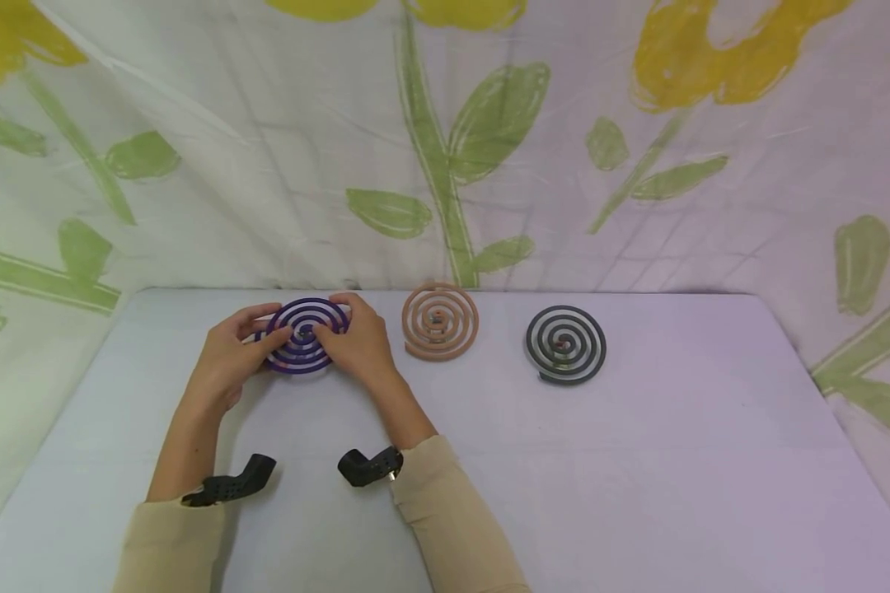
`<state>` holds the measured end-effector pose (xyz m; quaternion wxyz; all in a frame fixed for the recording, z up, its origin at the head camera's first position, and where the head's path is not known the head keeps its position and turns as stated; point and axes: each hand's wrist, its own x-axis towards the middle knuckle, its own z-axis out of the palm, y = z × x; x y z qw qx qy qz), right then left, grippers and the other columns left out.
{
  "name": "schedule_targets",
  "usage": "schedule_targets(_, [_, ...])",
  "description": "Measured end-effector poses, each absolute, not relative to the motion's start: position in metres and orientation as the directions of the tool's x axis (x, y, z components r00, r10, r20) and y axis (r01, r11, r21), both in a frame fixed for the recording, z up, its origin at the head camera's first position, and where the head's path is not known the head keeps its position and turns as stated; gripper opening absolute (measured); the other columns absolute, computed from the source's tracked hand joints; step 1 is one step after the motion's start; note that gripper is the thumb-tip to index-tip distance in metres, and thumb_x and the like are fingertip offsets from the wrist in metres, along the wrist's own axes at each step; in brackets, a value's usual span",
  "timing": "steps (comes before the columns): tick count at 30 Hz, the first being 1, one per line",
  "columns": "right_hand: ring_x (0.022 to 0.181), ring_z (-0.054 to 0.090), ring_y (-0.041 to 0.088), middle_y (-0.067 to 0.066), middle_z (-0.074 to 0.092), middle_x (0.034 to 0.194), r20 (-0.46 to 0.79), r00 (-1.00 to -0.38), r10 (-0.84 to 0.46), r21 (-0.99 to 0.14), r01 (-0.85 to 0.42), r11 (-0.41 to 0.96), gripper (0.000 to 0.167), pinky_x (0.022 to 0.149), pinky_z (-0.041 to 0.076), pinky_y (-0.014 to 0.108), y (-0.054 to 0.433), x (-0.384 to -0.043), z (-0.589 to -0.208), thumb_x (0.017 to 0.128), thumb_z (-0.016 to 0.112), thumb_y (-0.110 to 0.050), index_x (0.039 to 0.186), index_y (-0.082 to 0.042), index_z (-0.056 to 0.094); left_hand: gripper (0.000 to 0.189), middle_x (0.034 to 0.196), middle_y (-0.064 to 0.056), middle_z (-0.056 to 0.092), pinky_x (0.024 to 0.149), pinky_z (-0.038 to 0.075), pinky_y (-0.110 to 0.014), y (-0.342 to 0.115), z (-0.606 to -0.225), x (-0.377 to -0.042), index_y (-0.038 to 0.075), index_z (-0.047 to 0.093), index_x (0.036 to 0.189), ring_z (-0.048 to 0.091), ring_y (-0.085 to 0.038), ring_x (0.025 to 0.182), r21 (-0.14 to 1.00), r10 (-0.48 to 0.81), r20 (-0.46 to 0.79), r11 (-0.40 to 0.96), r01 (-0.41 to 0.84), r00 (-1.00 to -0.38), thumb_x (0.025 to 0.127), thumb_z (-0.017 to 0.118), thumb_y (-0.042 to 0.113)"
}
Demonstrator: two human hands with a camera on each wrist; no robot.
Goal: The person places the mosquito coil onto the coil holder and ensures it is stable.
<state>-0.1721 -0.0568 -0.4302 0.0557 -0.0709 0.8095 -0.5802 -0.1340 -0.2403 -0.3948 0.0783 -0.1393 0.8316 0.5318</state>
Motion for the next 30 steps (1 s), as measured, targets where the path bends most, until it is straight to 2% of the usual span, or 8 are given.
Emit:
schedule_targets(8, [0.089, 0.067, 0.019, 0.015, 0.076, 0.103, -0.011, -0.982, -0.190, -0.942, -0.054, 0.331, 0.049, 0.077, 0.052, 0.023, -0.0580, -0.1740, -0.4279, 0.091, 0.079, -0.021, 0.137, -0.012, 0.067, 0.061, 0.150, -0.021, 0.058, 0.073, 0.060, -0.016, -0.2409, -0.3935, -0.1352, 0.011, 0.046, 0.159, 0.064, -0.007, 0.097, 0.862, -0.157, -0.275, 0.396, -0.316, -0.948, 0.104, 0.068, 0.024])
schedule_targets(30, [0.084, 0.064, 0.013, 0.013, 0.076, 0.100, -0.026, -0.980, -0.197, -0.940, -0.043, 0.340, 0.049, 0.074, 0.051, 0.021, -0.0586, -0.1738, -0.4334, 0.092, 0.079, -0.022, 0.138, -0.013, 0.066, 0.061, 0.149, -0.020, 0.058, 0.072, 0.060, -0.018, -0.2418, -0.3969, -0.1349, 0.014, 0.047, 0.159, 0.064, -0.009, 0.096, 0.855, -0.160, -0.284, 0.404, -0.325, -0.945, 0.103, 0.069, 0.024])
